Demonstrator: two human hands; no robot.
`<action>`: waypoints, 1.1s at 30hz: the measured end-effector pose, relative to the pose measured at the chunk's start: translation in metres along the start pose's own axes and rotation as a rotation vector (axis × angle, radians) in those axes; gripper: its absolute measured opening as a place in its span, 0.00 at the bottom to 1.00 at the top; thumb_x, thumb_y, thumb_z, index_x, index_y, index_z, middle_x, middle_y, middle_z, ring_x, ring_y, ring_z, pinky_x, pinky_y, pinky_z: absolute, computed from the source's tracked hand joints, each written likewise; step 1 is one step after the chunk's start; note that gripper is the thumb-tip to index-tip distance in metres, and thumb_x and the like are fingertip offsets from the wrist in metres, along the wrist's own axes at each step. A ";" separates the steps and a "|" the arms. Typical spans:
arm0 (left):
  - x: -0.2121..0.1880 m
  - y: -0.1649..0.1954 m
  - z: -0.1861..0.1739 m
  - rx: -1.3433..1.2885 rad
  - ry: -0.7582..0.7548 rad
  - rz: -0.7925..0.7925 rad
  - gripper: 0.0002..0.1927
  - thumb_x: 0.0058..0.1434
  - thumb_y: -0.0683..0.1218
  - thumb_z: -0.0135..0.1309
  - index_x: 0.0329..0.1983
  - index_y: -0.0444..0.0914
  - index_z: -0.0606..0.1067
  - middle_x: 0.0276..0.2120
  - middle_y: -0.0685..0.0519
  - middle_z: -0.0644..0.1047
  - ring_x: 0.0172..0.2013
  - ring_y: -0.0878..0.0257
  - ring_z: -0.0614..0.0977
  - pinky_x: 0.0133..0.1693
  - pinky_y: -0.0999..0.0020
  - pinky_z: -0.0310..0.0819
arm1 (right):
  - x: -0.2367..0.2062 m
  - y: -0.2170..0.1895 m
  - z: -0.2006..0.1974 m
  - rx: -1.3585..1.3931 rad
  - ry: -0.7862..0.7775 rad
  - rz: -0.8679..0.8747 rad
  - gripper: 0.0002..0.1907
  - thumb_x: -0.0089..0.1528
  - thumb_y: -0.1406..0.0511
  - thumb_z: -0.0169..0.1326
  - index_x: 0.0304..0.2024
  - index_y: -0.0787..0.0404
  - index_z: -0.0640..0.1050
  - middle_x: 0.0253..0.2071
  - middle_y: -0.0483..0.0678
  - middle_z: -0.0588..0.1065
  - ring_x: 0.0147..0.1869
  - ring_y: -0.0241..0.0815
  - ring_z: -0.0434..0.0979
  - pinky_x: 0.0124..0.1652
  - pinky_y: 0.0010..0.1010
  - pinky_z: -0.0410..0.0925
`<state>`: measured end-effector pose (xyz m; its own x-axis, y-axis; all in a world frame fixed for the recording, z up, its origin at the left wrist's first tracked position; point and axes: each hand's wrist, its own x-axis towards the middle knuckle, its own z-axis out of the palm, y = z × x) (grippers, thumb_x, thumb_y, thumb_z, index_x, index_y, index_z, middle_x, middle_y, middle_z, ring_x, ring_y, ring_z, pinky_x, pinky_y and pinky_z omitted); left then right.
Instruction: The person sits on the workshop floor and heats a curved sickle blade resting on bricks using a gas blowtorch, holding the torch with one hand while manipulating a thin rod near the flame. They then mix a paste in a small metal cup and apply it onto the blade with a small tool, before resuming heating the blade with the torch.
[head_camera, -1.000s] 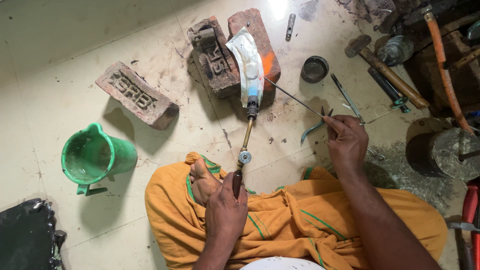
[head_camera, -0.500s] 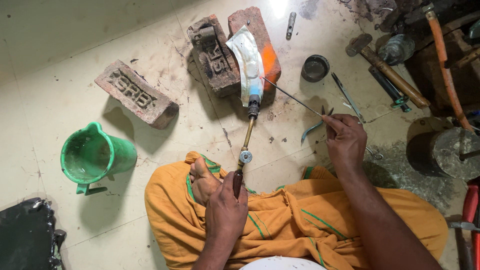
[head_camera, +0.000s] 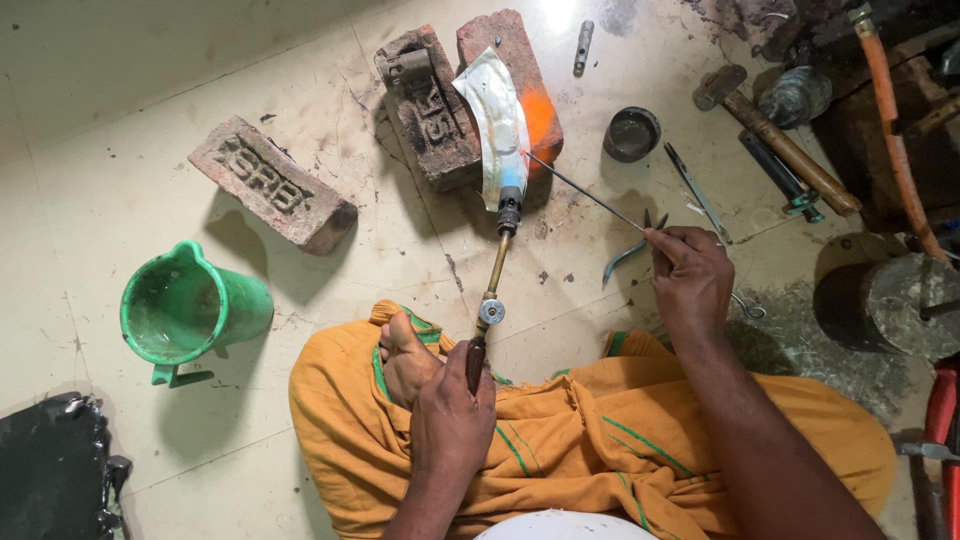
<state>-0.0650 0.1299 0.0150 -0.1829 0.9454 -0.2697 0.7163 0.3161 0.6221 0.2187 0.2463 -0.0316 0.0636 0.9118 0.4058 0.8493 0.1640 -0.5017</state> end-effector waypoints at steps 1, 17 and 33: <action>0.000 -0.001 0.001 0.000 0.008 0.019 0.24 0.62 0.49 0.56 0.58 0.34 0.71 0.35 0.40 0.81 0.35 0.44 0.85 0.39 0.52 0.79 | 0.000 0.000 0.000 -0.001 0.002 -0.002 0.12 0.62 0.76 0.61 0.46 0.60 0.85 0.44 0.49 0.80 0.50 0.46 0.79 0.47 0.34 0.73; -0.002 -0.004 0.003 0.004 0.031 0.074 0.24 0.63 0.48 0.56 0.60 0.34 0.69 0.34 0.40 0.81 0.35 0.43 0.84 0.38 0.50 0.79 | 0.000 -0.005 -0.001 0.039 0.007 0.020 0.11 0.63 0.76 0.61 0.47 0.61 0.85 0.44 0.49 0.80 0.49 0.45 0.79 0.45 0.33 0.73; -0.002 0.007 -0.005 -0.063 0.013 -0.071 0.22 0.63 0.49 0.54 0.58 0.34 0.73 0.36 0.37 0.82 0.37 0.44 0.85 0.41 0.53 0.79 | -0.002 -0.003 -0.005 0.046 0.049 -0.009 0.14 0.62 0.78 0.60 0.48 0.61 0.85 0.44 0.50 0.80 0.49 0.47 0.80 0.47 0.36 0.72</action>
<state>-0.0633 0.1309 0.0232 -0.2404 0.9213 -0.3055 0.6576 0.3861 0.6468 0.2190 0.2417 -0.0270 0.0826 0.8906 0.4472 0.8251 0.1906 -0.5319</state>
